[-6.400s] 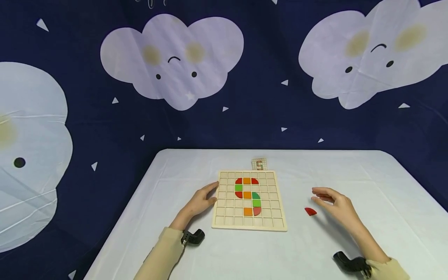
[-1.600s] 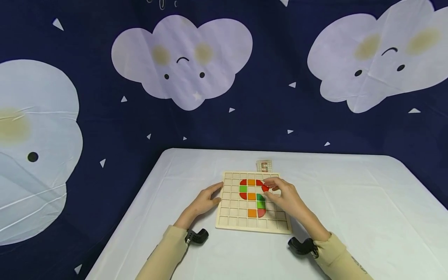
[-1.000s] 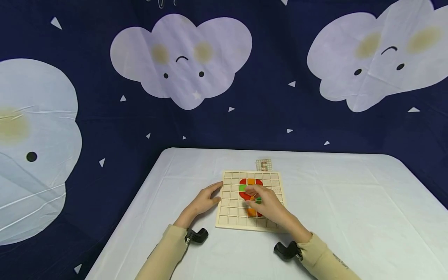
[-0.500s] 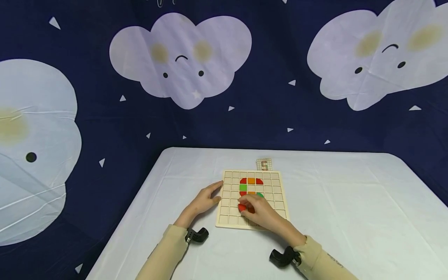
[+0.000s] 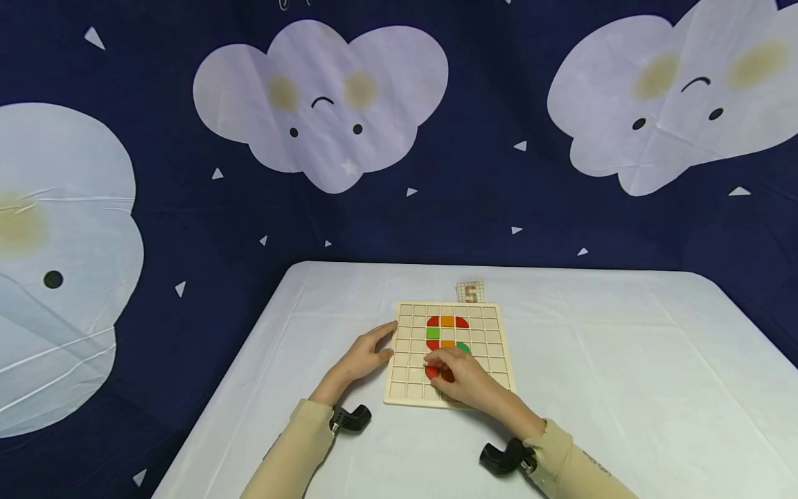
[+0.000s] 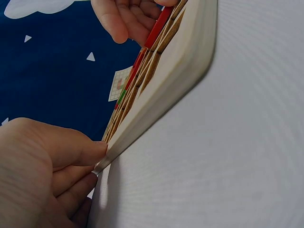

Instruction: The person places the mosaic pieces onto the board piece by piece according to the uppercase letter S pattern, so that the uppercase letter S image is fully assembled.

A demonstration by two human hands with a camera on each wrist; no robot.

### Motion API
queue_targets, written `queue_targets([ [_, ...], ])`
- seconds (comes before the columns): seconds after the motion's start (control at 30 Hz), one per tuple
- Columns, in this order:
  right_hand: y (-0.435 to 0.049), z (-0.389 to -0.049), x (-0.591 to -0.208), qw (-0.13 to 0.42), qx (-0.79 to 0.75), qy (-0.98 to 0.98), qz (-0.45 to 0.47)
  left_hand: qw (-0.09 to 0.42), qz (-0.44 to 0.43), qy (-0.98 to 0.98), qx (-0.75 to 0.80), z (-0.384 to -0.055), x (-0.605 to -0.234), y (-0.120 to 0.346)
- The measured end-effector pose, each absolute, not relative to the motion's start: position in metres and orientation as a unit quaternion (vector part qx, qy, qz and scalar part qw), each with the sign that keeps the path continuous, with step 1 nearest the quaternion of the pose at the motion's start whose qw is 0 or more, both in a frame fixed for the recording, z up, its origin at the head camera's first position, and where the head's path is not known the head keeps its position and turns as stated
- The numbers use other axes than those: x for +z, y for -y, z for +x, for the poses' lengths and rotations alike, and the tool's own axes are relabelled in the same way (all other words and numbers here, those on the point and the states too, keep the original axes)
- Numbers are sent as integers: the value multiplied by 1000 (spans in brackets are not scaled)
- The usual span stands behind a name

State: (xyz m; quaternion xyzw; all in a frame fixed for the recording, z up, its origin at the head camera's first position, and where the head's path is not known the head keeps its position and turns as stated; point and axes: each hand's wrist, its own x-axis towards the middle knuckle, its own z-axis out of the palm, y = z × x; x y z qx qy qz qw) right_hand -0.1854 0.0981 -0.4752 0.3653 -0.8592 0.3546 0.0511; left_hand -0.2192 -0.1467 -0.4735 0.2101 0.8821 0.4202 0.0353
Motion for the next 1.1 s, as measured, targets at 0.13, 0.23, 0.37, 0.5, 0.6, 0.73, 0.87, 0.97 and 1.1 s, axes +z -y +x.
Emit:
queue_targets([
  [0.13,-98,-186,-476,55,356,857,370,39,207,-883,419,-219,-474,147],
  [0.23,-99,-186,-477,59,355,855,374,39,208,-882,421,-219,-474,146],
  [0.37,-99,-185,-477,63,355,854,377,36,211,-880,424,-219,-475,146],
  [0.5,-100,-184,-476,62,355,854,375,35,210,-881,422,-219,-475,145],
  [0.6,-101,-183,-475,50,362,855,369,35,209,-882,420,-219,-476,144],
  [0.73,-107,-185,-465,27,405,849,339,38,209,-884,416,-221,-476,143],
  [0.87,-127,-195,-441,39,486,827,279,38,205,-886,414,-221,-475,144],
  [0.97,-149,-203,-423,69,542,804,235,38,200,-888,413,-221,-475,146],
  [1.1,-175,-209,-406,99,583,781,203,40,196,-887,415,-219,-476,149],
])
